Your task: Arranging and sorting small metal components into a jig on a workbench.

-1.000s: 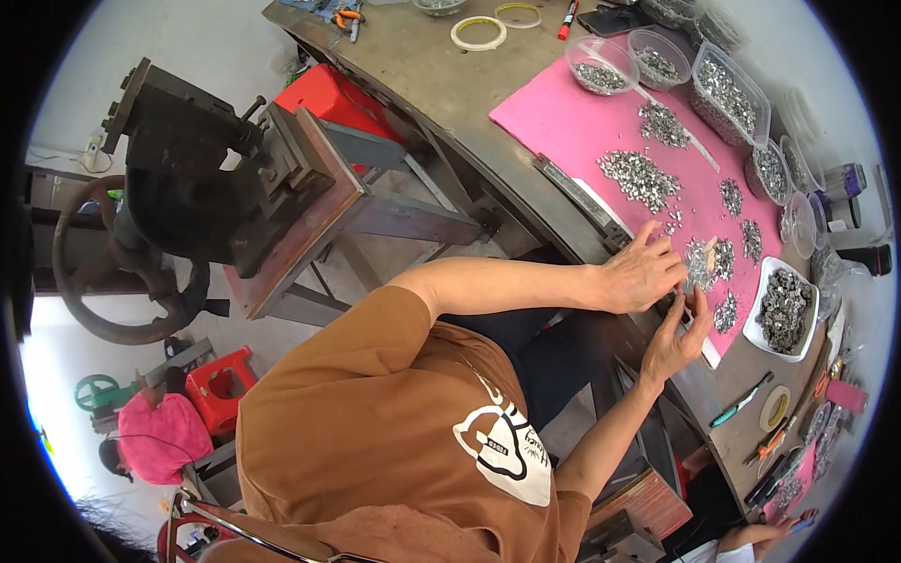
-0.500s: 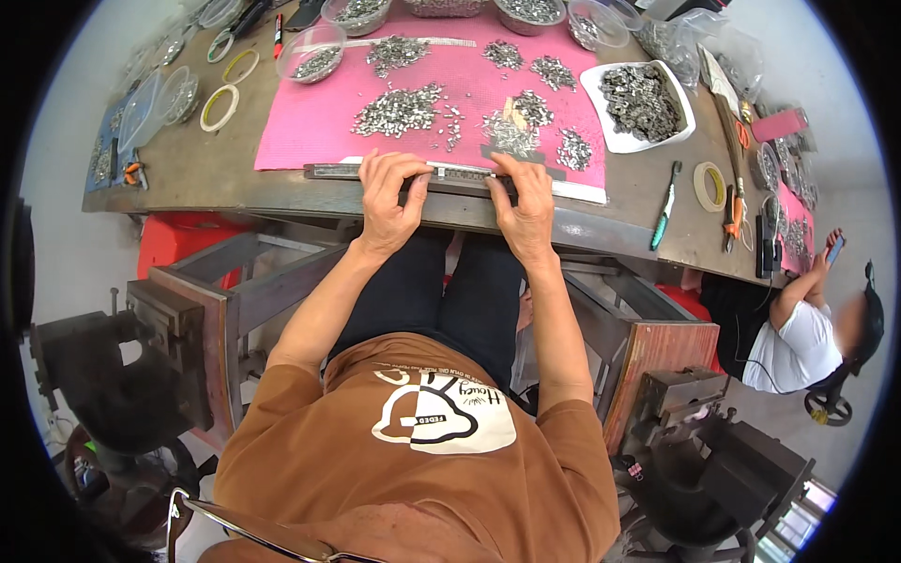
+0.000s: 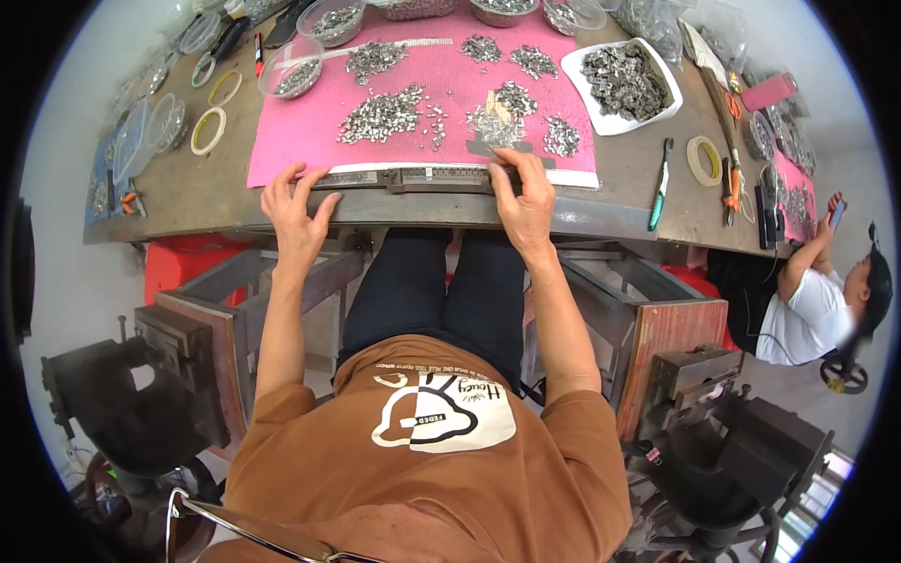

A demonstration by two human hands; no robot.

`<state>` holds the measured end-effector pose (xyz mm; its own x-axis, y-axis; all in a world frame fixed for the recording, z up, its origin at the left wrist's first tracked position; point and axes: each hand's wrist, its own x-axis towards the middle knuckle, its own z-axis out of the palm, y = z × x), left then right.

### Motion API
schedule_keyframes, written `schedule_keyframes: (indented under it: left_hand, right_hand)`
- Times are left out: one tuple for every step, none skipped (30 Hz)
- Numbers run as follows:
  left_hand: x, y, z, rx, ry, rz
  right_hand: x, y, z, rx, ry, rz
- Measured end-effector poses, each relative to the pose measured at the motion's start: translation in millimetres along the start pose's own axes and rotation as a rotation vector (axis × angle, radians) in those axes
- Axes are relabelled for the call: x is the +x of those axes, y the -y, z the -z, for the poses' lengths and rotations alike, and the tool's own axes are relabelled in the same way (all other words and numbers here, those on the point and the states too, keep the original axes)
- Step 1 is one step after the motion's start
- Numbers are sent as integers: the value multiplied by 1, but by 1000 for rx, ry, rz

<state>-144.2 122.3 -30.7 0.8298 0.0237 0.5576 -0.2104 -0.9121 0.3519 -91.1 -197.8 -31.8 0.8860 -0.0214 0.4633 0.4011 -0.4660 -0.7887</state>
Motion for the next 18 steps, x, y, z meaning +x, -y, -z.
schedule_keyframes:
  left_hand:
    - [-2, 6, 1, 11, -8, -4]
    - [-3, 11, 0, 16, -4, -14]
    - [0, 11, 0, 52, -26, -63]
    - [1, 10, 1, 89, -48, -112]
    - [1, 13, 5, 90, -47, -119]
    - [3, 15, 9, 22, 18, -123]
    - [9, 11, 16, -43, 82, -129]
    - [15, 6, 26, -92, 69, -186]
    - [22, -8, 40, -96, 70, -196]
    - [28, -26, 53, -233, 117, -166]
    - [35, -43, 57, -375, 164, -136]
    - [43, -60, 55, -429, 177, -227]
    - [51, -81, 50, -489, 266, -252]
    - [60, -88, 31, -514, 279, -436]
    - [63, -100, 10, -533, 284, -426]
    - [63, -110, -13, -554, 288, -418]
    - [64, -114, -35, -478, 271, -440]
    - [65, -113, -54, -404, 248, -463]
  right_hand:
    - [0, 0, -2, 0, -44, -2]
    - [0, -1, -4, 5, -53, -6]
    - [0, -3, -6, 0, -101, 41]
    - [-1, -3, -6, -6, -149, 89]
    - [-2, -3, -4, -10, -159, 86]
    - [-4, -4, 0, -14, -168, 85]
    - [-5, -6, 2, 11, -204, 60]
    - [-6, -8, 4, 35, -240, 35]
    - [-7, -13, 4, 41, -252, 9]
    - [-7, -14, 4, 71, -237, -32]
    - [-6, -15, 3, 96, -224, -73]
    - [-3, -15, 0, 117, -216, -78]
    - [-2, -10, 0, 49, -197, -33]
    - [0, -4, 1, -15, -174, 15]
    - [2, -4, -1, -30, -183, 50]
    - [1, -3, -1, -20, -197, 29]
    - [-1, -3, 0, -9, -212, 12]
    - [-3, -4, 1, -60, -211, -17]
